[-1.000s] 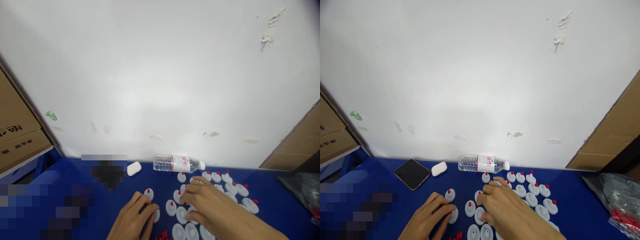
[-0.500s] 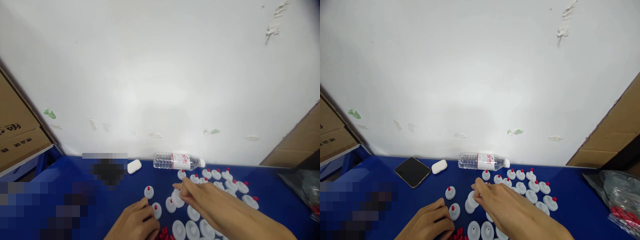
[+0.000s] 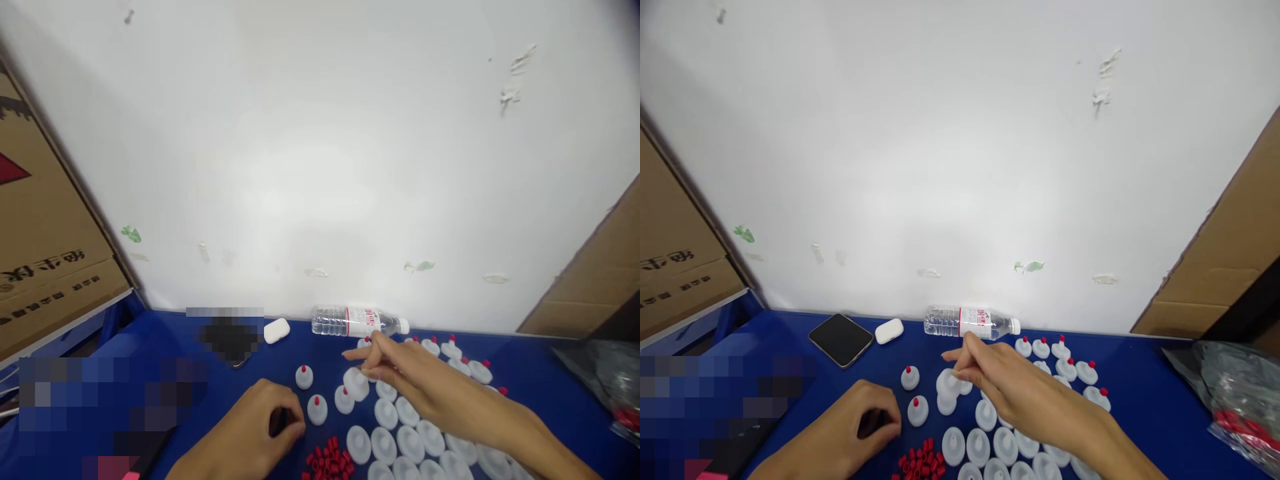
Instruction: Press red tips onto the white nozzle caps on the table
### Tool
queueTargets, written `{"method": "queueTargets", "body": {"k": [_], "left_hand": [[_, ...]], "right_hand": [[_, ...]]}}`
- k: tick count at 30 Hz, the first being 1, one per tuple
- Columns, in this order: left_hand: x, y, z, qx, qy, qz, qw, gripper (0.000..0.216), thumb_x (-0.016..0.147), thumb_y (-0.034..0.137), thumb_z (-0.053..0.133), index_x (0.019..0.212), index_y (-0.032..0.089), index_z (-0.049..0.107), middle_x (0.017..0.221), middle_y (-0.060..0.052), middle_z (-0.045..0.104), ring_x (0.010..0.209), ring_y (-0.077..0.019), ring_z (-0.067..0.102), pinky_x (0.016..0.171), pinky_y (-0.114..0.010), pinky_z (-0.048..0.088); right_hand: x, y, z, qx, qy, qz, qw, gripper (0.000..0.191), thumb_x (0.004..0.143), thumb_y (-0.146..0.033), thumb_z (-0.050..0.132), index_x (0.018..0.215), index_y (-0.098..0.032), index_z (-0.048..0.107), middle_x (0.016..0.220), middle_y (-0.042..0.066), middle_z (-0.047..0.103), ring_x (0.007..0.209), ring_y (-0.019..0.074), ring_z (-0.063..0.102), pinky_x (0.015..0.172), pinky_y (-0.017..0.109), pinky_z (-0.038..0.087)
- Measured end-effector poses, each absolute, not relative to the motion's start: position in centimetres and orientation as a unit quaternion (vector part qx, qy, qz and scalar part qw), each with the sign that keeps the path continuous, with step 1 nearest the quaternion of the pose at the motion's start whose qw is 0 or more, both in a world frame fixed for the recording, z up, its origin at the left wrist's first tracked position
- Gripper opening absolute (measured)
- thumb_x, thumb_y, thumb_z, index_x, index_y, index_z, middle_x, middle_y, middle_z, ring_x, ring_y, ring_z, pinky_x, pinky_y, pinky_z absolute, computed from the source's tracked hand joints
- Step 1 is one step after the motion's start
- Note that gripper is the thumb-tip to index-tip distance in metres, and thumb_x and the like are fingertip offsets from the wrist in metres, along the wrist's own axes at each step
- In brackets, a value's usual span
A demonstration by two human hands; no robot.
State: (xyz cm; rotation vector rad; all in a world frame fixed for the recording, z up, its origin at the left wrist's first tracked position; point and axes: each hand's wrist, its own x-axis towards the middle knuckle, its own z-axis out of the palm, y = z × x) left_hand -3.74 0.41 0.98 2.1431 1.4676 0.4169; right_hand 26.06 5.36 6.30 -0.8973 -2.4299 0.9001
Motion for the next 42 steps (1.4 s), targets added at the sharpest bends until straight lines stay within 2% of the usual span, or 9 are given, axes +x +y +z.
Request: {"method": "queueTargets", "body": {"k": [4, 10, 13, 15, 19, 24, 28, 33, 42], "left_hand": [[-4.0, 1.3, 0.1, 0.78, 0.562, 0.241, 0.13, 0.037, 0.104, 0.028, 0.045, 0.075, 0.02, 0.066, 0.076, -0.001, 0.069, 0.071, -0.0183, 0.062, 0.067, -0.028, 0.043], [-4.4, 1.8, -1.1, 0.781, 0.555, 0.281, 0.058, 0.038, 0.104, 0.027, 0.04, 0.074, 0.02, 0.062, 0.07, -0.002, 0.065, 0.064, -0.0174, 0.059, 0.063, -0.028, 0.04], [-4.1, 1.6, -1.2, 0.796, 0.544, 0.245, 0.094, 0.037, 0.101, 0.026, 0.046, 0.068, 0.019, 0.062, 0.064, 0.0, 0.062, 0.059, -0.0151, 0.055, 0.06, -0.026, 0.038], [-3.9, 1.3, -0.9, 0.792, 0.546, 0.215, 0.165, 0.029, 0.096, 0.026, 0.053, 0.073, 0.019, 0.069, 0.069, 0.0, 0.065, 0.063, -0.0151, 0.057, 0.06, -0.024, 0.04], [-3.6, 0.8, 0.3, 0.759, 0.536, 0.187, 0.319, 0.014, 0.083, 0.021, 0.068, 0.09, 0.02, 0.08, 0.088, 0.0, 0.072, 0.077, -0.016, 0.062, 0.066, -0.021, 0.045], [-3.6, 1.0, 0.6, 0.741, 0.506, 0.175, 0.406, 0.014, 0.072, 0.023, 0.088, 0.085, 0.026, 0.085, 0.083, 0.004, 0.07, 0.075, -0.0137, 0.058, 0.065, -0.02, 0.042], [-3.3, 1.2, 0.2, 0.75, 0.489, 0.163, 0.415, 0.018, 0.068, 0.027, 0.095, 0.083, 0.031, 0.086, 0.079, 0.005, 0.067, 0.076, -0.0139, 0.056, 0.065, -0.02, 0.039], [-3.0, 0.7, 0.3, 0.755, 0.509, 0.154, 0.384, 0.006, 0.079, 0.032, 0.089, 0.084, 0.032, 0.086, 0.081, 0.004, 0.067, 0.08, -0.0156, 0.058, 0.07, -0.022, 0.04], [-2.7, 0.4, 1.2, 0.757, 0.538, 0.107, 0.354, 0.016, 0.077, 0.019, 0.083, 0.088, 0.03, 0.082, 0.094, 0.005, 0.073, 0.091, -0.0185, 0.063, 0.082, -0.024, 0.042]], "right_hand": [[26.1, 5.3, 7.3, -0.319, -0.836, 0.378, 0.239, 0.024, 0.112, -0.044, 0.036, 0.099, -0.026, 0.047, 0.117, 0.01, 0.071, 0.133, 0.0279, 0.059, 0.102, 0.047, 0.051], [26.0, 5.7, 7.3, -0.325, -0.77, 0.468, 0.286, 0.032, 0.109, -0.055, 0.044, 0.097, -0.025, 0.049, 0.121, 0.013, 0.07, 0.137, 0.0289, 0.055, 0.103, 0.048, 0.049], [26.3, 6.4, 6.8, -0.323, -0.75, 0.496, 0.296, 0.036, 0.105, -0.06, 0.048, 0.098, -0.024, 0.051, 0.122, 0.013, 0.069, 0.132, 0.0286, 0.058, 0.105, 0.048, 0.046], [26.5, 6.7, 6.7, -0.33, -0.741, 0.495, 0.31, 0.039, 0.104, -0.062, 0.049, 0.1, -0.024, 0.052, 0.12, 0.012, 0.07, 0.125, 0.0279, 0.061, 0.104, 0.048, 0.046], [26.5, 7.2, 6.7, -0.36, -0.739, 0.46, 0.336, 0.042, 0.104, -0.064, 0.046, 0.105, -0.024, 0.058, 0.11, 0.008, 0.071, 0.104, 0.0239, 0.064, 0.094, 0.04, 0.05], [26.1, 7.8, 6.0, -0.389, -0.772, 0.394, 0.314, 0.051, 0.106, -0.065, 0.037, 0.107, -0.024, 0.068, 0.101, 0.003, 0.067, 0.088, 0.0201, 0.06, 0.084, 0.034, 0.049], [25.8, 7.5, 5.9, -0.401, -0.775, 0.384, 0.303, 0.058, 0.106, -0.067, 0.034, 0.101, -0.024, 0.072, 0.092, 0.002, 0.066, 0.083, 0.0203, 0.058, 0.083, 0.035, 0.048], [25.5, 7.1, 6.3, -0.393, -0.78, 0.374, 0.313, 0.06, 0.106, -0.066, 0.033, 0.096, -0.023, 0.072, 0.091, 0.004, 0.067, 0.085, 0.0214, 0.06, 0.079, 0.033, 0.049], [24.7, 6.6, 5.1, -0.391, -0.798, 0.332, 0.318, 0.065, 0.108, -0.064, 0.027, 0.078, -0.022, 0.065, 0.077, 0.002, 0.061, 0.073, 0.0208, 0.057, 0.074, 0.032, 0.047]]}}
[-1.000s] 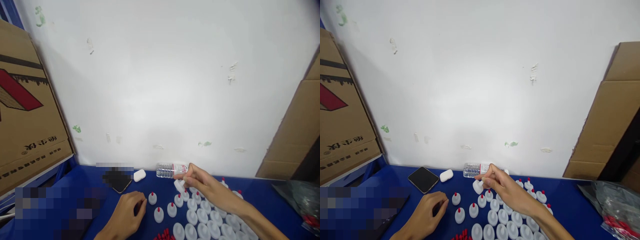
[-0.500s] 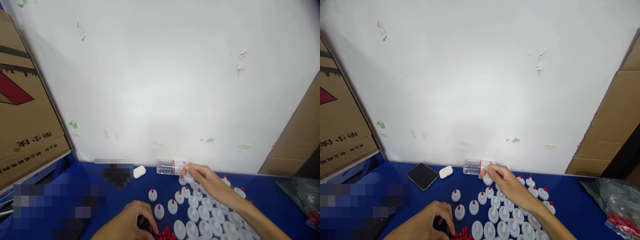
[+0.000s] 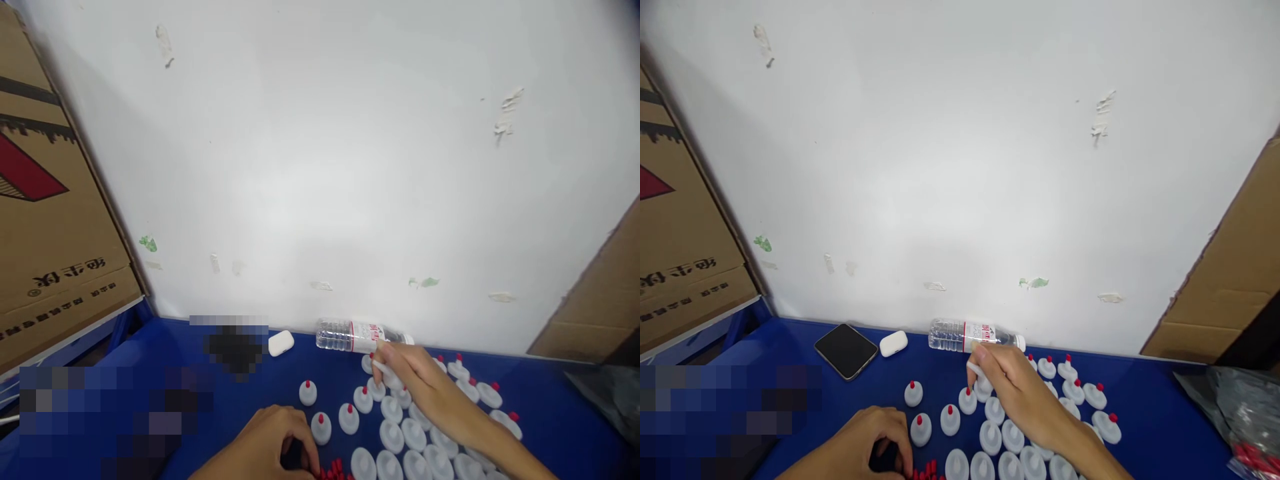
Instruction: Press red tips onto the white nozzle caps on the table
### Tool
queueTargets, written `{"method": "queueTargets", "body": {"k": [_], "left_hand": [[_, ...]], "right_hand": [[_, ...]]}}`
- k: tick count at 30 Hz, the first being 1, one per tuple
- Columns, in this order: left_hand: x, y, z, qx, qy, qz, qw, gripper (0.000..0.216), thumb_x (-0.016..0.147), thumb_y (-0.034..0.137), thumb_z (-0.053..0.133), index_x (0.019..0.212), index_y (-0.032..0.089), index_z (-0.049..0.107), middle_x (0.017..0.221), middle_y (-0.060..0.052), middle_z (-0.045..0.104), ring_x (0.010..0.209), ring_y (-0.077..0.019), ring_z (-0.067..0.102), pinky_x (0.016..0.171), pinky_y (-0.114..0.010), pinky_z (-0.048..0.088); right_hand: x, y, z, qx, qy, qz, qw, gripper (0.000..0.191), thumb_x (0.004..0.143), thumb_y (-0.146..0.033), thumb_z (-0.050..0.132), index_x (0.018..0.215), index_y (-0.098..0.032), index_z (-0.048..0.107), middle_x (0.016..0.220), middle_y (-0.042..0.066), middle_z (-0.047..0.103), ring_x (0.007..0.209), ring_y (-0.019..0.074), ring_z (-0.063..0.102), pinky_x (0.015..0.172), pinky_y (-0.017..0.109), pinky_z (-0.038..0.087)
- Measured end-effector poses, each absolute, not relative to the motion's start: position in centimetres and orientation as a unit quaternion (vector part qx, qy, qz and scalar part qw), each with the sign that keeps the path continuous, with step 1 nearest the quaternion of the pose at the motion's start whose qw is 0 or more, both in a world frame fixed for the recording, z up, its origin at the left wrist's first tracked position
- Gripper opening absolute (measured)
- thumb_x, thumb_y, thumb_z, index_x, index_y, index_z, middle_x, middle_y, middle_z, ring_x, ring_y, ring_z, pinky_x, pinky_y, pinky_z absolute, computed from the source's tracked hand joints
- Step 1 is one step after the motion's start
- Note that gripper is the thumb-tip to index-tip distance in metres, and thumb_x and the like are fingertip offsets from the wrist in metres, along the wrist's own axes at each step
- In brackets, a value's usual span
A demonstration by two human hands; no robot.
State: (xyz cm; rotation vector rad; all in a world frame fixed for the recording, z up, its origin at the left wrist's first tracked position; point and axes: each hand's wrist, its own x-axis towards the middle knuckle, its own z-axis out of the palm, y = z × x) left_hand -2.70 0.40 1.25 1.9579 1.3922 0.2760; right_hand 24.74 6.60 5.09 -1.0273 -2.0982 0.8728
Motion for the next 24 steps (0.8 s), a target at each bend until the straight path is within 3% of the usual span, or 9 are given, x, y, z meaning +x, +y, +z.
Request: {"method": "queueTargets", "body": {"k": [7, 11, 14, 17, 22, 24], "left_hand": [[-2.8, 0.5, 1.5, 0.746, 0.546, 0.089, 0.37, 0.013, 0.076, 0.02, 0.08, 0.086, 0.028, 0.08, 0.098, 0.005, 0.072, 0.096, -0.0191, 0.062, 0.088, -0.026, 0.041], [-3.5, 0.8, 0.6, 0.744, 0.539, 0.109, 0.38, 0.014, 0.078, 0.022, 0.076, 0.091, 0.026, 0.078, 0.099, 0.003, 0.07, 0.094, -0.0186, 0.059, 0.083, -0.025, 0.043], [-3.6, 1.3, 0.0, 0.721, 0.524, 0.166, 0.422, 0.011, 0.083, 0.028, 0.074, 0.091, 0.02, 0.076, 0.083, 0.003, 0.064, 0.076, -0.0151, 0.054, 0.068, -0.024, 0.041], [-3.5, 1.9, -0.5, 0.681, 0.495, 0.256, 0.475, 0.024, 0.089, 0.039, 0.073, 0.089, 0.015, 0.071, 0.069, 0.004, 0.057, 0.064, -0.0121, 0.047, 0.06, -0.024, 0.035], [-3.1, 1.9, -1.1, 0.636, 0.462, 0.376, 0.491, 0.039, 0.09, 0.052, 0.075, 0.1, 0.014, 0.074, 0.085, -0.002, 0.066, 0.068, -0.0127, 0.051, 0.059, -0.023, 0.04], [-2.6, 1.6, -1.2, 0.623, 0.462, 0.402, 0.486, 0.044, 0.089, 0.055, 0.075, 0.106, 0.015, 0.076, 0.08, -0.002, 0.066, 0.062, -0.0116, 0.051, 0.052, -0.021, 0.037]], "right_hand": [[24.6, 6.6, 4.6, -0.346, -0.828, 0.315, 0.31, 0.053, 0.113, -0.049, 0.029, 0.074, -0.022, 0.053, 0.071, -0.002, 0.051, 0.066, 0.0161, 0.047, 0.067, 0.031, 0.036], [24.6, 6.5, 4.9, -0.354, -0.829, 0.32, 0.291, 0.044, 0.113, -0.046, 0.029, 0.085, -0.023, 0.052, 0.075, -0.004, 0.052, 0.067, 0.0149, 0.046, 0.066, 0.031, 0.033], [24.5, 6.0, 5.3, -0.372, -0.816, 0.35, 0.269, 0.031, 0.112, -0.049, 0.033, 0.101, -0.026, 0.049, 0.072, -0.006, 0.049, 0.062, 0.014, 0.041, 0.06, 0.029, 0.031], [24.2, 5.4, 5.3, -0.374, -0.822, 0.348, 0.25, 0.028, 0.113, -0.049, 0.03, 0.111, -0.027, 0.048, 0.064, -0.009, 0.042, 0.056, 0.014, 0.036, 0.055, 0.028, 0.027], [23.0, 4.3, 4.4, -0.367, -0.86, 0.285, 0.212, 0.029, 0.113, -0.04, 0.025, 0.125, -0.028, 0.048, 0.059, -0.009, 0.038, 0.049, 0.014, 0.036, 0.052, 0.027, 0.023], [22.3, 3.8, 4.0, -0.367, -0.873, 0.256, 0.195, 0.027, 0.113, -0.035, 0.027, 0.13, -0.028, 0.047, 0.057, -0.009, 0.037, 0.046, 0.0133, 0.035, 0.05, 0.027, 0.021]]}}
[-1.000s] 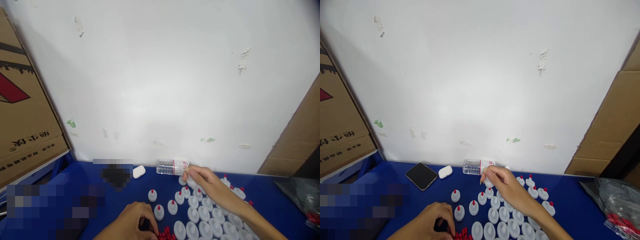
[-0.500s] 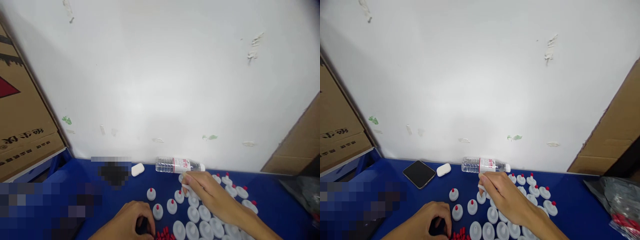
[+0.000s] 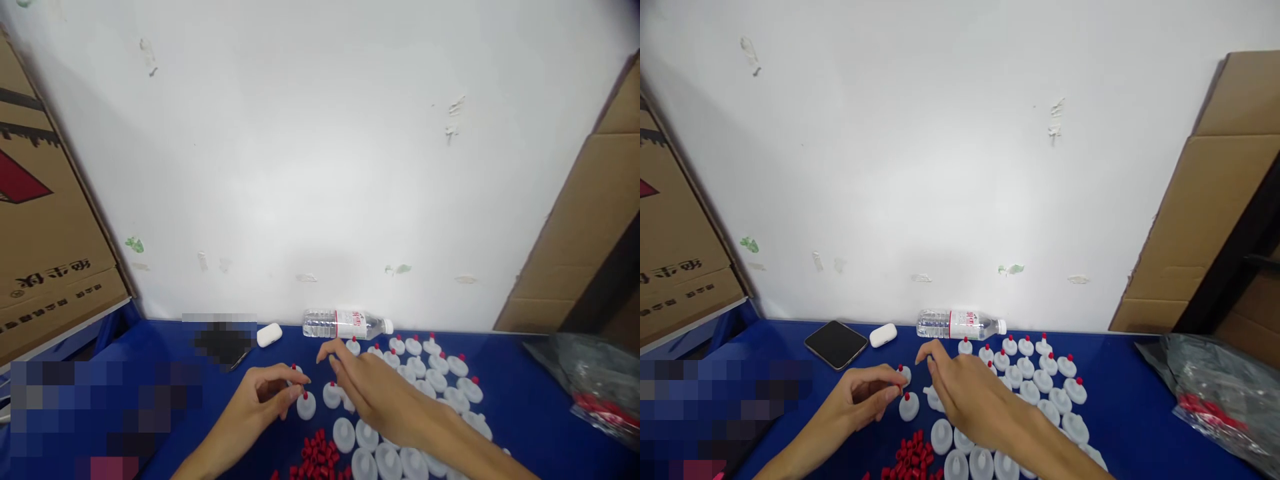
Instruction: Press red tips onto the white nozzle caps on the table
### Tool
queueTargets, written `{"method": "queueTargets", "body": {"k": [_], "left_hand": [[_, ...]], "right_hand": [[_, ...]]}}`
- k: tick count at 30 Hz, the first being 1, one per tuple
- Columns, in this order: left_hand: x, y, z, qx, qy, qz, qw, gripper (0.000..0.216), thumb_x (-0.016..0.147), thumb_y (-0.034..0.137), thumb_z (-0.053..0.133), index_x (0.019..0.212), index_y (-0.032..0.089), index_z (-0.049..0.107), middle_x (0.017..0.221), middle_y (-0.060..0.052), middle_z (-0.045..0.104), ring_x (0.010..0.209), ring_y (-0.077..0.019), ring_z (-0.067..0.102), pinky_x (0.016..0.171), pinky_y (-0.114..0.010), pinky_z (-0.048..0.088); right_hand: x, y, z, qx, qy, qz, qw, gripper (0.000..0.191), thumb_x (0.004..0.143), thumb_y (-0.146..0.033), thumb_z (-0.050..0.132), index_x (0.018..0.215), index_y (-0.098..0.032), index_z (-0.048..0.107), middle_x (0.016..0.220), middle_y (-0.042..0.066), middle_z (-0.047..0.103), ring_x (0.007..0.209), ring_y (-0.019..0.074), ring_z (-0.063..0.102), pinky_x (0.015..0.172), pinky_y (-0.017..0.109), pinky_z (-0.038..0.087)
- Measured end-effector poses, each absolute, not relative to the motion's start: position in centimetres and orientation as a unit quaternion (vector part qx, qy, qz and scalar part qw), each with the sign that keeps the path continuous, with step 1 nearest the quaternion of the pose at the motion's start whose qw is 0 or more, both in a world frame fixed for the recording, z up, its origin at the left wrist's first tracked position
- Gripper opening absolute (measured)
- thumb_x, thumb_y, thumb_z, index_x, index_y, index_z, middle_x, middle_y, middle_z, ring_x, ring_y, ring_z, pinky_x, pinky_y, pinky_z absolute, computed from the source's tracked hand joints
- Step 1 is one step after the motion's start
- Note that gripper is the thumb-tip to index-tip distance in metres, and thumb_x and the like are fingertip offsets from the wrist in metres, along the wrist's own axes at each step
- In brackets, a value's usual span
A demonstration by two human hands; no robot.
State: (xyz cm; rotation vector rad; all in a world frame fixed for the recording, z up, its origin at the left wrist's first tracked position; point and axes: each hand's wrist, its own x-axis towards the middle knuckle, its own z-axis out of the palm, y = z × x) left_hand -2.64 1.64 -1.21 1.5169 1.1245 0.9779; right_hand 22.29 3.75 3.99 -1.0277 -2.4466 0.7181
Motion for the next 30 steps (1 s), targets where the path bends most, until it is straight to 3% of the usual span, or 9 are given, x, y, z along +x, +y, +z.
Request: {"method": "queueTargets", "body": {"k": [3, 6, 12, 18, 22, 26, 30], "left_hand": [[-1.6, 1.2, -1.3, 0.607, 0.452, 0.427, 0.496, 0.049, 0.086, 0.059, 0.077, 0.103, 0.013, 0.079, 0.068, -0.002, 0.066, 0.057, -0.0129, 0.056, 0.044, -0.019, 0.035], [-0.7, 0.9, -1.5, 0.6, 0.429, 0.434, 0.517, 0.05, 0.082, 0.058, 0.081, 0.1, 0.011, 0.081, 0.071, -0.008, 0.073, 0.06, -0.0171, 0.065, 0.041, -0.018, 0.037], [-0.3, 0.4, -1.4, 0.591, 0.45, 0.422, 0.519, 0.054, 0.075, 0.06, 0.085, 0.097, 0.011, 0.085, 0.065, -0.01, 0.077, 0.043, -0.0076, 0.045, 0.039, -0.018, 0.035], [0.2, 0.0, -1.2, 0.608, 0.471, 0.399, 0.499, 0.048, 0.08, 0.057, 0.08, 0.096, 0.012, 0.085, 0.064, -0.009, 0.077, 0.047, -0.0131, 0.055, 0.043, -0.02, 0.036], [-0.1, -0.6, -1.4, 0.745, 0.437, 0.394, 0.313, 0.03, 0.102, 0.038, 0.06, 0.099, 0.019, 0.082, 0.074, -0.005, 0.077, 0.065, -0.0177, 0.069, 0.062, -0.023, 0.048], [-0.4, -0.9, -1.9, 0.859, 0.342, 0.377, 0.062, 0.03, 0.108, 0.022, 0.043, 0.096, 0.019, 0.071, 0.08, -0.005, 0.074, 0.065, -0.0166, 0.068, 0.06, -0.023, 0.045], [0.0, -1.3, -2.3, 0.862, 0.344, 0.368, 0.049, 0.032, 0.11, 0.026, 0.039, 0.09, 0.022, 0.064, 0.079, -0.006, 0.071, 0.064, -0.0184, 0.066, 0.058, -0.026, 0.042]], "right_hand": [[21.4, 3.1, 3.5, -0.37, -0.887, 0.208, 0.179, 0.027, 0.111, -0.029, 0.03, 0.133, -0.027, 0.045, 0.058, -0.009, 0.038, 0.046, 0.0128, 0.037, 0.052, 0.027, 0.018], [20.9, 2.7, 3.1, -0.362, -0.905, 0.155, 0.158, 0.028, 0.108, -0.023, 0.032, 0.133, -0.025, 0.045, 0.064, -0.007, 0.045, 0.05, 0.0134, 0.038, 0.052, 0.027, 0.017], [20.6, 2.4, 3.1, -0.356, -0.914, 0.125, 0.148, 0.029, 0.104, -0.018, 0.034, 0.13, -0.022, 0.045, 0.061, -0.007, 0.047, 0.048, 0.0136, 0.036, 0.05, 0.027, 0.015], [20.3, 2.2, 3.2, -0.357, -0.919, 0.089, 0.142, 0.034, 0.102, -0.014, 0.037, 0.134, -0.022, 0.045, 0.064, -0.005, 0.057, 0.049, 0.0145, 0.045, 0.049, 0.025, 0.019], [20.1, 1.9, 2.7, -0.332, -0.928, 0.058, 0.158, 0.045, 0.094, -0.006, 0.041, 0.137, -0.022, 0.042, 0.079, 0.001, 0.07, 0.066, 0.0183, 0.064, 0.058, 0.024, 0.033], [20.0, 1.6, 2.3, -0.31, -0.936, 0.051, 0.161, 0.057, 0.088, -0.001, 0.043, 0.139, -0.024, 0.035, 0.088, 0.001, 0.073, 0.075, 0.0183, 0.068, 0.068, 0.025, 0.04], [19.9, 1.1, 2.8, -0.295, -0.945, 0.053, 0.132, 0.048, 0.088, -0.007, 0.05, 0.131, -0.025, 0.037, 0.085, 0.0, 0.072, 0.069, 0.0178, 0.065, 0.065, 0.025, 0.039]]}}
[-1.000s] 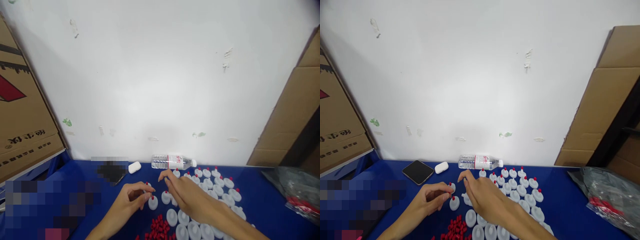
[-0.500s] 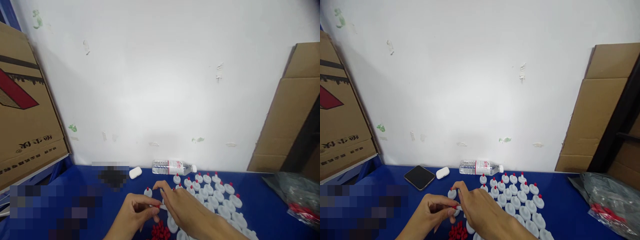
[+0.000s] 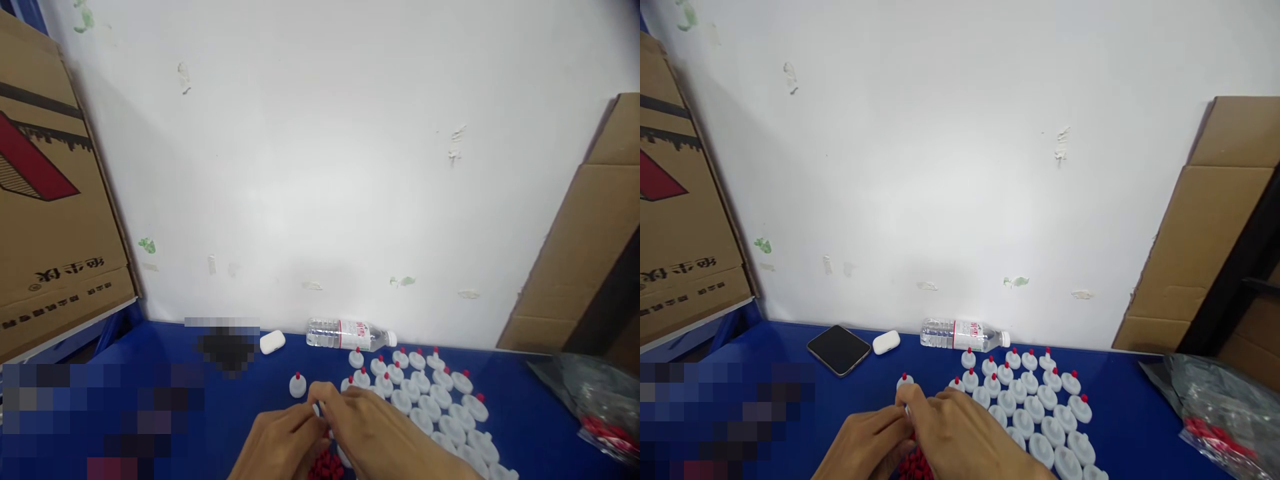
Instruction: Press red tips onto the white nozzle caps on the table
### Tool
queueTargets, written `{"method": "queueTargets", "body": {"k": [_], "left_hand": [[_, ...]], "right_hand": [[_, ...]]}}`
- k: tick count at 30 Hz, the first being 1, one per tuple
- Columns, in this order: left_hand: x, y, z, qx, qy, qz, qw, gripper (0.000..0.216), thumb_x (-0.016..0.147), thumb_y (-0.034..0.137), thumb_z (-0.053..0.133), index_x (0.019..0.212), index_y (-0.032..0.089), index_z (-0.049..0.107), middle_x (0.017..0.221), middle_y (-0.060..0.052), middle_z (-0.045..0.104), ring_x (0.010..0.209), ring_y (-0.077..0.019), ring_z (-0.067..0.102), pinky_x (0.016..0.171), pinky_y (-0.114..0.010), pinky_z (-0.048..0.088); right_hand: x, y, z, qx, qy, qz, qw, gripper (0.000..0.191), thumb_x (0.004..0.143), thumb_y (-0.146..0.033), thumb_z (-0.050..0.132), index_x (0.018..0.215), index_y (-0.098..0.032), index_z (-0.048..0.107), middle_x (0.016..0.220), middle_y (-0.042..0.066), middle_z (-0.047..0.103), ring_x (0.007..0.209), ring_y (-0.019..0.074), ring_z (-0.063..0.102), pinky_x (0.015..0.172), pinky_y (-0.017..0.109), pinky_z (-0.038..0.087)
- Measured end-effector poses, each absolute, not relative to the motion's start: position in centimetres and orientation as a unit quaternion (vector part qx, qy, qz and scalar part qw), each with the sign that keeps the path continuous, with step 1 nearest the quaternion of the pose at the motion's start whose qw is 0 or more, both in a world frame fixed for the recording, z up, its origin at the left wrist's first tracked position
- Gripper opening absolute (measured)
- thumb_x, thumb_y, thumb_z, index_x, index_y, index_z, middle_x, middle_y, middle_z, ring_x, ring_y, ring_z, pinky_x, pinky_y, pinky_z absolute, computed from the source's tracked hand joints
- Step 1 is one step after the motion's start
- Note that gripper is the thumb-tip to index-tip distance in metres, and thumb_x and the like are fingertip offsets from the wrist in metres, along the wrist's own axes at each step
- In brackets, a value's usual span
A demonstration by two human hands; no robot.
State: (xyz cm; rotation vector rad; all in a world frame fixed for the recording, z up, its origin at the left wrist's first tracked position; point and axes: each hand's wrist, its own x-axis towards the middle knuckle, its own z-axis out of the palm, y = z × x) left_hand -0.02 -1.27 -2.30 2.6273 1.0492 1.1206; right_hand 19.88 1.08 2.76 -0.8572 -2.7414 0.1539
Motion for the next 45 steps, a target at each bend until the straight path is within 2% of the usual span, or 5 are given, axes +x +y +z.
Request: {"method": "queueTargets", "body": {"k": [7, 13, 18, 29, 45], "left_hand": [[0.9, -2.5, -1.6, 0.812, 0.387, 0.372, 0.229, 0.046, 0.11, 0.048, 0.035, 0.099, 0.025, 0.074, 0.092, -0.01, 0.075, 0.075, -0.0237, 0.068, 0.068, -0.03, 0.046], [-0.3, -1.5, -0.9, 0.737, 0.468, 0.432, 0.226, 0.055, 0.108, 0.053, 0.033, 0.07, 0.021, 0.057, 0.066, 0.0, 0.056, 0.061, -0.0163, 0.05, 0.063, -0.028, 0.036], [-2.0, -0.1, -1.6, 0.745, 0.478, 0.43, 0.18, 0.055, 0.107, 0.049, 0.032, 0.06, 0.022, 0.039, 0.056, 0.004, 0.038, 0.053, -0.0137, 0.038, 0.057, -0.03, 0.025], [-1.6, 0.3, -4.0, 0.779, 0.479, 0.38, 0.139, 0.047, 0.102, 0.037, 0.043, 0.06, 0.022, 0.03, 0.053, 0.005, 0.031, 0.051, -0.0131, 0.031, 0.058, -0.032, 0.018], [-2.0, -0.2, -3.6, 0.771, 0.531, 0.322, 0.142, 0.047, 0.102, 0.042, 0.037, 0.06, 0.022, 0.032, 0.057, 0.005, 0.032, 0.056, -0.0146, 0.028, 0.059, -0.032, 0.016]], "right_hand": [[19.7, 0.6, 2.8, -0.272, -0.951, 0.055, 0.135, 0.029, 0.095, -0.013, 0.046, 0.122, -0.023, 0.044, 0.089, 0.004, 0.074, 0.071, 0.0214, 0.067, 0.073, 0.031, 0.042], [20.0, 1.3, 4.6, -0.351, -0.886, 0.215, 0.215, 0.031, 0.11, -0.036, 0.042, 0.139, -0.028, 0.042, 0.087, -0.002, 0.07, 0.077, 0.019, 0.066, 0.067, 0.026, 0.04], [22.0, 2.2, 5.0, -0.375, -0.859, 0.242, 0.251, 0.031, 0.105, -0.049, 0.053, 0.089, -0.024, 0.06, 0.082, -0.002, 0.068, 0.079, 0.0181, 0.062, 0.072, 0.028, 0.041], [23.6, 2.5, 1.9, -0.467, -0.796, 0.173, 0.344, 0.021, 0.09, -0.041, 0.073, 0.084, -0.022, 0.068, 0.098, 0.003, 0.072, 0.09, 0.0231, 0.066, 0.08, 0.033, 0.047], [23.3, 1.5, 0.3, -0.46, -0.843, 0.109, 0.256, 0.014, 0.096, -0.025, 0.068, 0.089, -0.024, 0.081, 0.086, 0.0, 0.078, 0.086, 0.0211, 0.068, 0.082, 0.031, 0.043]]}}
